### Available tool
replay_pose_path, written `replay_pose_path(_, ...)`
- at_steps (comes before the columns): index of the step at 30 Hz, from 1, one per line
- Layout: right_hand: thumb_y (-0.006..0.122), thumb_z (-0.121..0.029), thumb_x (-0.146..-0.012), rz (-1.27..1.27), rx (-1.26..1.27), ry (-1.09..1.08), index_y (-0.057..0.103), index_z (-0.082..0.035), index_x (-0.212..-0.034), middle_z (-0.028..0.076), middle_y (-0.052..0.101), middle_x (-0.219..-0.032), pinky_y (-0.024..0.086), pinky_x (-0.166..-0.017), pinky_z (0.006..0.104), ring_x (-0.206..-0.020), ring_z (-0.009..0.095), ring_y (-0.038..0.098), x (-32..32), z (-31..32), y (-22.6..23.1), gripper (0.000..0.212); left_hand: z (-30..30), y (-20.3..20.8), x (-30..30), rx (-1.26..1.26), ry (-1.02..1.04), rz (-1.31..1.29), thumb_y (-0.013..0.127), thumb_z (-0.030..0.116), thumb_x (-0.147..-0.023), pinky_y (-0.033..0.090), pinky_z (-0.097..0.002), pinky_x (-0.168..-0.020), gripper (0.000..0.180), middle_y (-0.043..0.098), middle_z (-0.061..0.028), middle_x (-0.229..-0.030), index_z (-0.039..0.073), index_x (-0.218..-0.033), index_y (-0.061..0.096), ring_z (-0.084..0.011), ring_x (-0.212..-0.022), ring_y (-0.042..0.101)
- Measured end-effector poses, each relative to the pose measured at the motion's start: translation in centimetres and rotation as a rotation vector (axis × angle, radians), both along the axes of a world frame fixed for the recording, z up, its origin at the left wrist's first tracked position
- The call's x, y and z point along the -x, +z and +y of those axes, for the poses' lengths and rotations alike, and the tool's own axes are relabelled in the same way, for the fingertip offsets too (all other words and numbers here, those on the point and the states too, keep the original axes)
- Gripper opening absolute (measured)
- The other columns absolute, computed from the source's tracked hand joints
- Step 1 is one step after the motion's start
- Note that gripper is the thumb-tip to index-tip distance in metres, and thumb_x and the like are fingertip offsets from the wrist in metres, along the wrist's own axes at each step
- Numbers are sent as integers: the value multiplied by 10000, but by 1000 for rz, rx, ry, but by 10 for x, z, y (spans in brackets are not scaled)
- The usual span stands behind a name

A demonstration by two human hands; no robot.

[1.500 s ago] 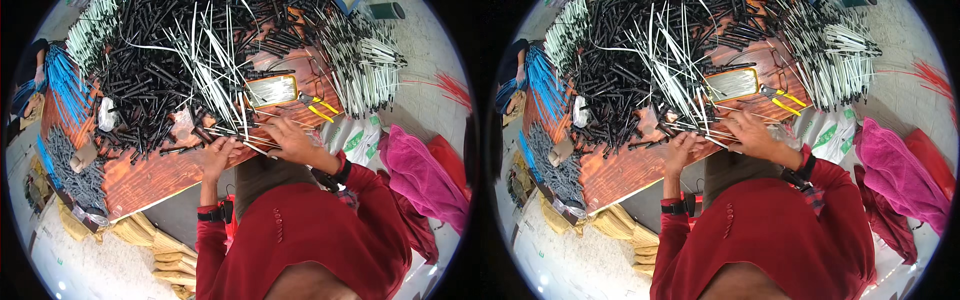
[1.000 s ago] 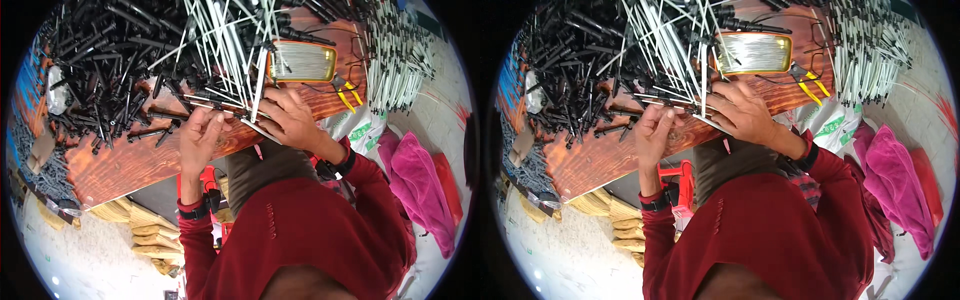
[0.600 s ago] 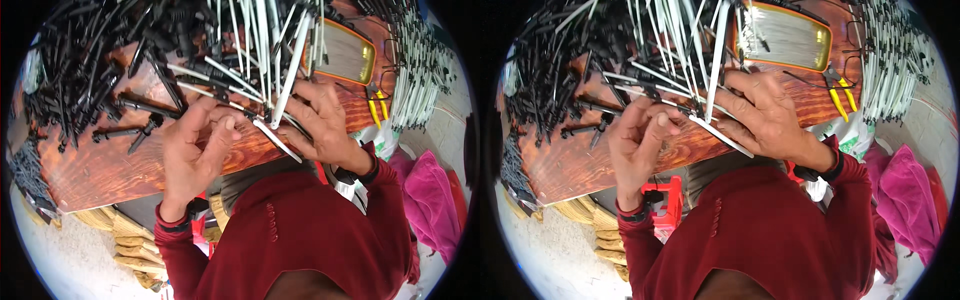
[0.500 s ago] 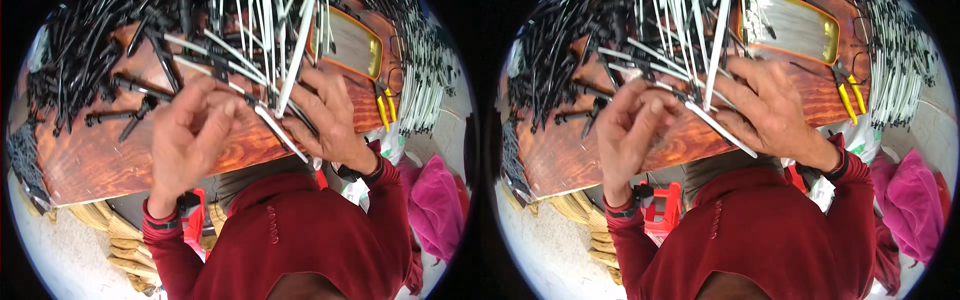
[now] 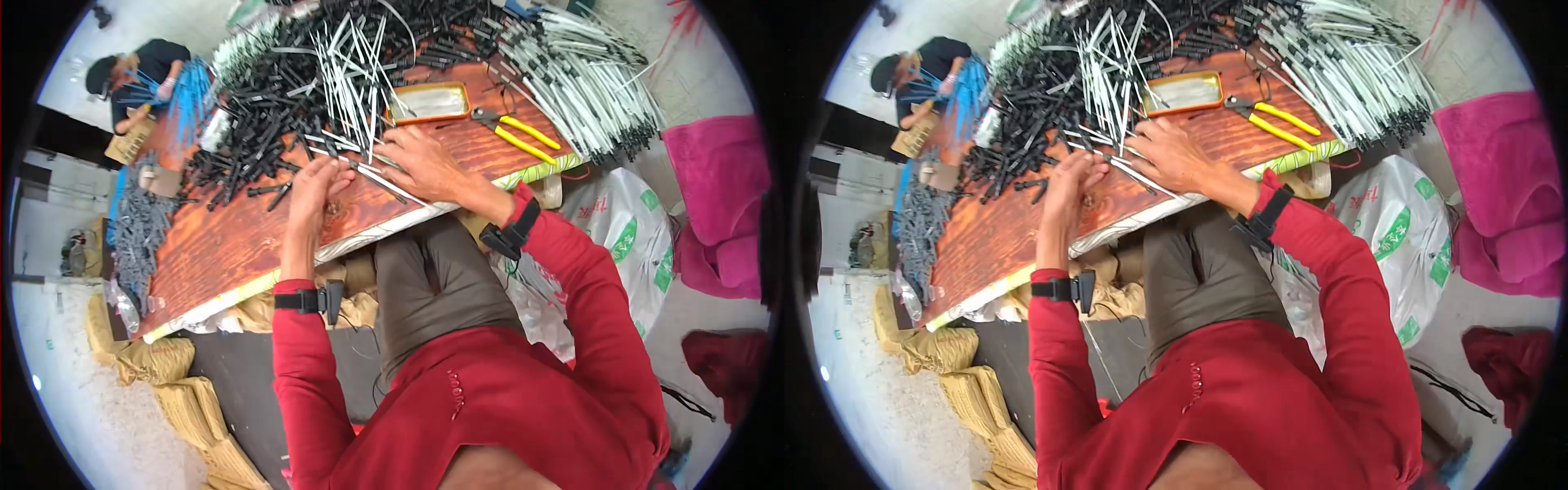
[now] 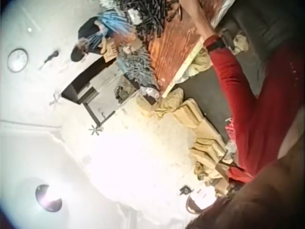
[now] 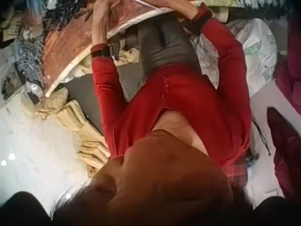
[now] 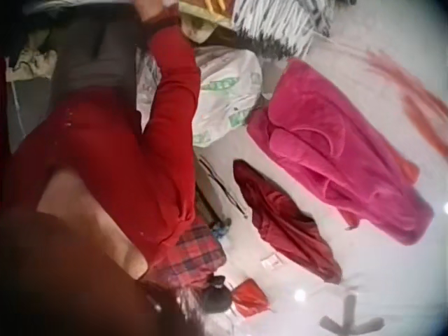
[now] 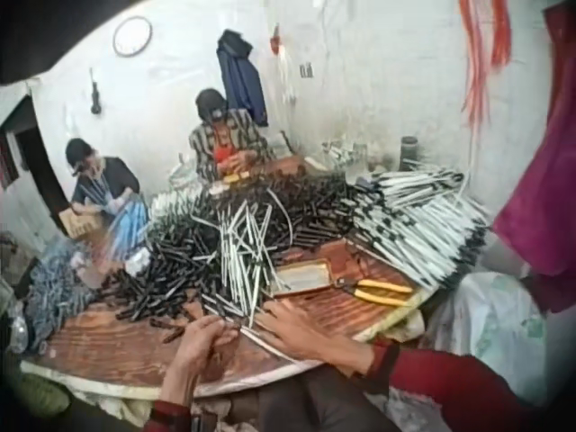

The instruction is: Grouping and sorting thin white rods at a manufacturing workbench.

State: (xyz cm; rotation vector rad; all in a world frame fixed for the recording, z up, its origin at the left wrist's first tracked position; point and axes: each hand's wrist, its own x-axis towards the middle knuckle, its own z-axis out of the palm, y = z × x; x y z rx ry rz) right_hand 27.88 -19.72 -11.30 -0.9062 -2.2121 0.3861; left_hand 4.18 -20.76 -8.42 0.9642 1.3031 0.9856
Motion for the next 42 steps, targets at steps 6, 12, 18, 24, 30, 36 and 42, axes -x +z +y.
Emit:
replay_pose_path(6, 699, -249, -843, 116, -221, -100, 614, -57, -1125, 123, 561, -1084, 480, -817, 434, -992, 335, 550, -48, -53, 95, 352, -44, 83, -27, -68, 75, -87, 588, 108, -944, 556, -326, -861, 218, 668, -95, -1053, 0, -1131, 557, -204, -919, 680)
replay_pose_path(12, 750, -317, -782, -98, -146, -271, 613, -60, -1082, 118, 552, -1027, 494, -785, 448, -963, 332, 559, -64, -85, 105, 418, -54, 88, -42, -17, 95, -143, 610, 106, -933, 560, -320, -847, 205, 670, -93, -1018, -7, -1099, 573, -206, -914, 685)
replay_pose_path(18, 772, -337, -746, -84, 49, -188, 607, -73, -1013, 138, 548, -1016, 492, -772, 467, -964, 348, 562, -40, -103, 94, 410, -73, 68, -34, 24, 163, -166, 640, 97, -916, 570, -319, -842, 233, 674, -99, -1002, -35, -1098, 579, -220, -885, 693)
replay_pose_path(24, 757, -331, -764, -80, 3, -229, 609, -92, -993, 154, 558, -996, 488, -769, 482, -944, 357, 566, -13, -98, 50, 362, -89, 41, -2, -152, 161, -165, 632, 92, -925, 564, -304, -868, 322, 664, -114, -1105, -22, -1217, 561, -203, -989, 666)
replay_pose_path(30, 716, -225, -831, -30, -107, -205, 627, -66, -1043, 122, 602, -995, 478, -747, 425, -911, 323, 584, -36, -106, 32, 281, -169, 24, 16, -285, 94, -33, 591, 135, -960, 533, -308, -916, 404, 652, -162, -1196, -38, -1318, 521, -214, -1025, 664)
replay_pose_path(36, 676, -61, -836, -179, 231, -51, 651, -32, -942, 125, 620, -852, 477, -697, 386, -810, 320, 604, -61, -196, -22, 113, -312, -126, 108, 457, 55, -94, 615, 222, -954, 536, -309, -850, 352, 698, -122, -1074, 0, -1226, 597, -173, -948, 665)
replay_pose_path(42, 613, -191, -883, -681, 872, -229, 608, -73, -1199, 190, 621, -1130, 486, -879, 469, -1070, 401, 584, -98, -279, -194, 337, -499, -305, 160, 876, 123, -82, 590, 185, -940, 527, -345, -831, 345, 673, -18, -1092, 70, -1264, 575, -158, -906, 636)
